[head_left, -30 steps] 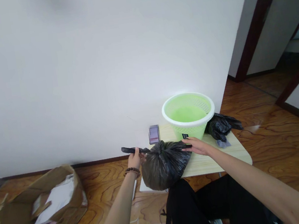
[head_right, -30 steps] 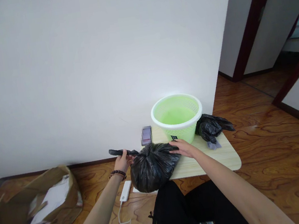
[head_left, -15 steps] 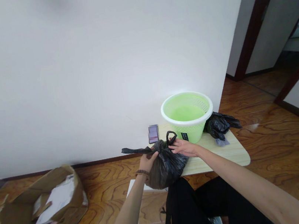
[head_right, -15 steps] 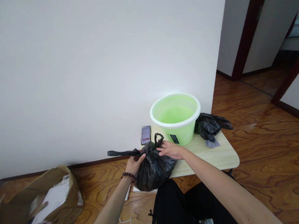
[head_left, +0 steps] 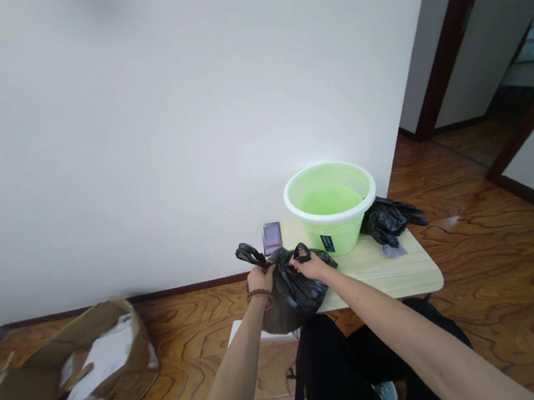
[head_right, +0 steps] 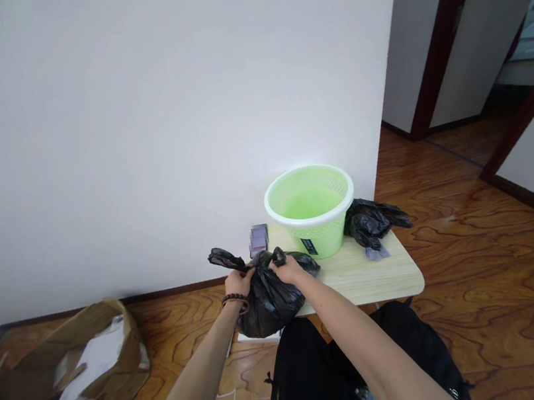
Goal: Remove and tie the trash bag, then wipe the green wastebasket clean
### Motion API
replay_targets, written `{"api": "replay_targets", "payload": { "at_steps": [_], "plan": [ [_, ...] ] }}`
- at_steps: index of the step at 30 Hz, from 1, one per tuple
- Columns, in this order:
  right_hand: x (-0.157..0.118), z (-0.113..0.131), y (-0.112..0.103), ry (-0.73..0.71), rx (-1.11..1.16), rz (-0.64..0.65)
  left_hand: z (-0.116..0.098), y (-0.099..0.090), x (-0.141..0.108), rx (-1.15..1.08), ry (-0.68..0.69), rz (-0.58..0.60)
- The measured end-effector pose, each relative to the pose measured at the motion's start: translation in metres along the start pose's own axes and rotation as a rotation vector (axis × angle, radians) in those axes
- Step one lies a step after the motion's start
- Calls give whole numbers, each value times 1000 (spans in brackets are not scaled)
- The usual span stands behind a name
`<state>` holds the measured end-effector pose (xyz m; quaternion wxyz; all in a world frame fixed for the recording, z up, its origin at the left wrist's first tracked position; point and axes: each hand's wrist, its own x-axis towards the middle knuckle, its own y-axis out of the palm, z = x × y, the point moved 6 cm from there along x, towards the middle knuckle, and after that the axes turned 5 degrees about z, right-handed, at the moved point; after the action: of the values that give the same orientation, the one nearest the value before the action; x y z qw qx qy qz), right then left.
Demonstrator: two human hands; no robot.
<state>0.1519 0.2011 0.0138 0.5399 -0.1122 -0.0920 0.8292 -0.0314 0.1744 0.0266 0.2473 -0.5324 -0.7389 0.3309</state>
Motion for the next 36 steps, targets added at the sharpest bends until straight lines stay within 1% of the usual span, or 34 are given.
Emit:
{"api": "replay_targets", "payload": {
  "at_steps": [2,4,6,8,10,12,14,17,20,23,25,27,30,31,33,36],
  "plan": [
    [6,-6,2,57,52,-34,4,-1,7,33,-38,-25],
    [8,-6,0,40,56,-63,7,0,10,43,-56,-47],
    [7,0,-5,-36,-31,-71,5,2,11,17,-35,-44],
    [4,10,-8,-111,-164,-66,2,5,10,-22,3,-17],
    [2,17,-9,-135,-275,-51,-1,7,8,-48,20,-5],
    [1,22,-6,-127,-333,-34,-2,5,5,-49,2,-22],
    [1,26,-2,-137,-360,-25,-4,4,4,-53,-15,-37],
    [2,31,1,-190,-399,-43,-5,1,5,-67,-17,-37],
    [3,30,0,-183,-423,-49,-6,1,6,-85,7,-19],
    [4,26,-5,-167,-383,-87,-5,4,6,-239,72,25],
    [5,25,-6,-187,-279,-87,-4,7,6,-400,85,32],
    [6,21,-4,-160,-75,-50,1,10,6,-602,24,-9],
    [6,11,2,-22,338,11,6,17,6,-982,-124,-88],
    [5,9,5,16,472,37,5,19,6,-1083,-153,-99],
    [2,9,10,50,690,104,1,22,6,-1201,-168,-90],
    [-2,12,14,51,866,165,-4,23,7,-1276,-146,-58]
  ]
}}
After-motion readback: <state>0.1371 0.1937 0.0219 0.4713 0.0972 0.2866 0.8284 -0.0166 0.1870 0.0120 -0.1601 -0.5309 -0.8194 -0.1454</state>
